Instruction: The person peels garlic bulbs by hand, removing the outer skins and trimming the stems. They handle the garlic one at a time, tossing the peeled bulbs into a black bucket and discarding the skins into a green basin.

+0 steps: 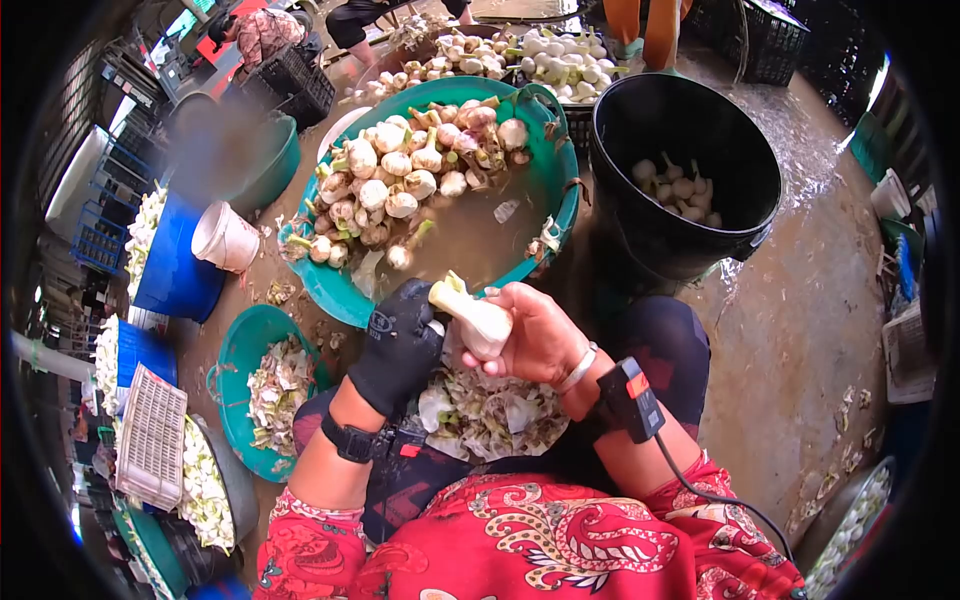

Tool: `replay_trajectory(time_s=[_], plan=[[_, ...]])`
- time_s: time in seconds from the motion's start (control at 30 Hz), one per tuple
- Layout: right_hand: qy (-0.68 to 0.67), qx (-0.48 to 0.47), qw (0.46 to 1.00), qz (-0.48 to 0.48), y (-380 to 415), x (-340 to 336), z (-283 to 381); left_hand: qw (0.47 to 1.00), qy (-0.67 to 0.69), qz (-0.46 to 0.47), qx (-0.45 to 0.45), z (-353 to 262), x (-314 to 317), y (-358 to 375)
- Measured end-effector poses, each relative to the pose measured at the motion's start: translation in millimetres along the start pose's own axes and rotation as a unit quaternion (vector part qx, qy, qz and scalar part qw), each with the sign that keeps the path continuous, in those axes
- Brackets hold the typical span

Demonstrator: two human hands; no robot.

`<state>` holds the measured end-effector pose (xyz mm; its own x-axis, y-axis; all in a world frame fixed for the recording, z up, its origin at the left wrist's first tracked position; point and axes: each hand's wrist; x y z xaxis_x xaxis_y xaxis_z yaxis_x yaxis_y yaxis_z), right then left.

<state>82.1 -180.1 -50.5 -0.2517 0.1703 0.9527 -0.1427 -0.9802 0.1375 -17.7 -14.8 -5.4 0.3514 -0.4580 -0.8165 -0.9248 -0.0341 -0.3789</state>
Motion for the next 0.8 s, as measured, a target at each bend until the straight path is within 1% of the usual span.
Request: replay_trajectory(time_s=[0.03,0.07,0.1,0.13,0.17,0.2,0.23,0.27,0.3,0.33,0.37,0.4,0.43,0.47,0.5,0.53,0.57,0.6,0.63,0.67,0.7,0.73,0.77,0.8], plan=[[0.015,-0.029,0.999,-0.035,2,1,0,0.999,0.01,-0.007,-0.031,12,4,3],[0.015,-0.031,0.999,-0.035,3,5,1,1.0,0.011,-0.007,-0.028,14,6,5],[0.072,-0.112,0.988,-0.077,5,11,2,0.999,-0.009,-0.028,-0.034,15,8,8],[0.129,-0.189,0.966,-0.118,6,15,2,0.997,-0.029,-0.051,-0.041,16,10,11],[0.183,-0.207,0.955,-0.106,3,10,1,0.996,-0.052,-0.066,-0.029,16,11,12],[0.183,-0.207,0.955,-0.107,2,8,-2,0.996,-0.051,-0.066,-0.03,16,10,11],[0.287,-0.243,0.916,-0.136,1,9,-7,0.997,-0.042,-0.058,-0.038,15,8,11],[0.387,-0.276,0.864,-0.165,1,11,-10,0.997,-0.032,-0.051,-0.048,12,6,9],[0.347,-0.247,0.889,-0.167,3,13,-9,0.997,-0.031,-0.05,-0.049,11,3,7],[0.345,-0.245,0.89,-0.168,4,10,-8,0.998,-0.045,-0.013,-0.033,12,-1,4],[0.231,-0.186,0.951,-0.091,4,4,-6,0.998,-0.058,0.025,-0.016,11,-5,3],[0.111,-0.124,0.986,-0.012,2,-2,-5,0.998,-0.059,0.025,-0.017,9,-7,1],[0.075,-0.094,0.992,0.024,-1,-11,-8,0.999,-0.019,0.019,-0.04,6,-9,-2],[0.074,-0.095,0.992,0.025,1,-7,-6,0.998,0.02,0.013,-0.062,5,-10,-3],[0.04,-0.051,0.995,0.081,5,1,-2,0.998,0.019,0.013,-0.062,8,-8,-1],[0.006,-0.006,0.991,0.135,7,5,-1,0.983,0.13,0.005,-0.131,14,-2,5],[0.022,0.012,0.988,0.153,9,4,0,0.951,0.24,-0.005,-0.197,12,0,6],[0.023,0.013,0.988,0.153,9,3,-1,0.951,0.24,-0.006,-0.196,9,-1,7],[0.053,-0.057,0.988,0.132,9,0,-2,0.898,0.352,-0.052,-0.257,4,-4,8],[0.082,-0.127,0.982,0.111,9,-3,-2,0.827,0.457,-0.097,-0.313,-1,-6,9],[0.101,-0.163,0.981,0.04,11,-6,0,0.817,0.47,-0.105,-0.316,6,-7,20],[0.102,-0.169,0.98,0.04,8,-5,-1,0.782,0.537,-0.088,-0.305,9,-7,28],[0.197,-0.211,0.957,-0.02,2,-3,-5,0.763,0.567,-0.071,-0.304,2,-6,30],[0.291,-0.247,0.921,-0.079,-2,-1,-9,0.741,0.595,-0.058,-0.304,-14,-6,28]])
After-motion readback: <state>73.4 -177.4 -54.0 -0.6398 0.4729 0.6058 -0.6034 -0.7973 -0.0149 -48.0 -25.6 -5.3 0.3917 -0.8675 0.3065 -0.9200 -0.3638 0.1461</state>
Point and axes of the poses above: each hand's wrist, its own y-axis away from the middle knuckle, its own x-axis out of the palm, z = x × y, and after that the axes turned 1 degree about -z, right-handed
